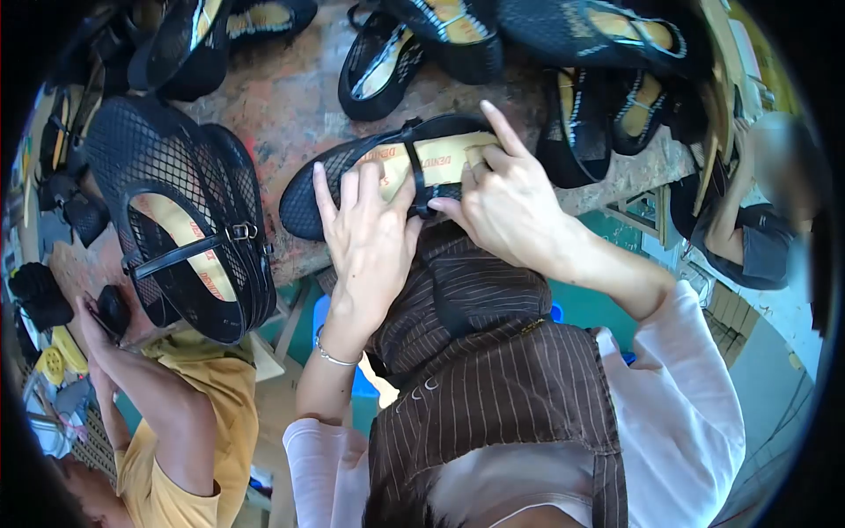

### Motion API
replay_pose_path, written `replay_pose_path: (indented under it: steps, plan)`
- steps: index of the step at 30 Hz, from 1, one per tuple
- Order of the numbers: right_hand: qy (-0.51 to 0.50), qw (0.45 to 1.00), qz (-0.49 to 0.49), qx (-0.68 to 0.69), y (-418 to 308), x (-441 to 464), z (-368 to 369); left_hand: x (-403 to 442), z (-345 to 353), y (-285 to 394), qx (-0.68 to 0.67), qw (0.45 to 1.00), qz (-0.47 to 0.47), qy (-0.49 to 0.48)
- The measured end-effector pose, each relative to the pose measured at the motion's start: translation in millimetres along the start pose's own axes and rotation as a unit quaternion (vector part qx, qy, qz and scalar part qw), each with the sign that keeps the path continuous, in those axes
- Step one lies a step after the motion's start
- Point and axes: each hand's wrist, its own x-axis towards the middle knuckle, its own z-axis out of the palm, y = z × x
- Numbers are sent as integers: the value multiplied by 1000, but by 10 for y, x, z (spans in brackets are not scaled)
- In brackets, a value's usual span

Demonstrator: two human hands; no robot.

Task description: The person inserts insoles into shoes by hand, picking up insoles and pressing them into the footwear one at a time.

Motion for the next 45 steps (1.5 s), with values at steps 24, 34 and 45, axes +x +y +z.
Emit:
replay_pose_path:
  steps: [24, 34, 45]
  plan:
    - [278, 864, 388, 161, 3335, -627, -1015, -844, -2229, 288, -101, 943, 117, 294]
    - [539, 688, 146, 463, 2820, -774, -1355, -1122, -1056, -783, 196, 978, -35, 57]
    - [359, 563, -19, 744, 1334, -1600, -1146, 682, -729, 343, -8, 962, 93, 255]
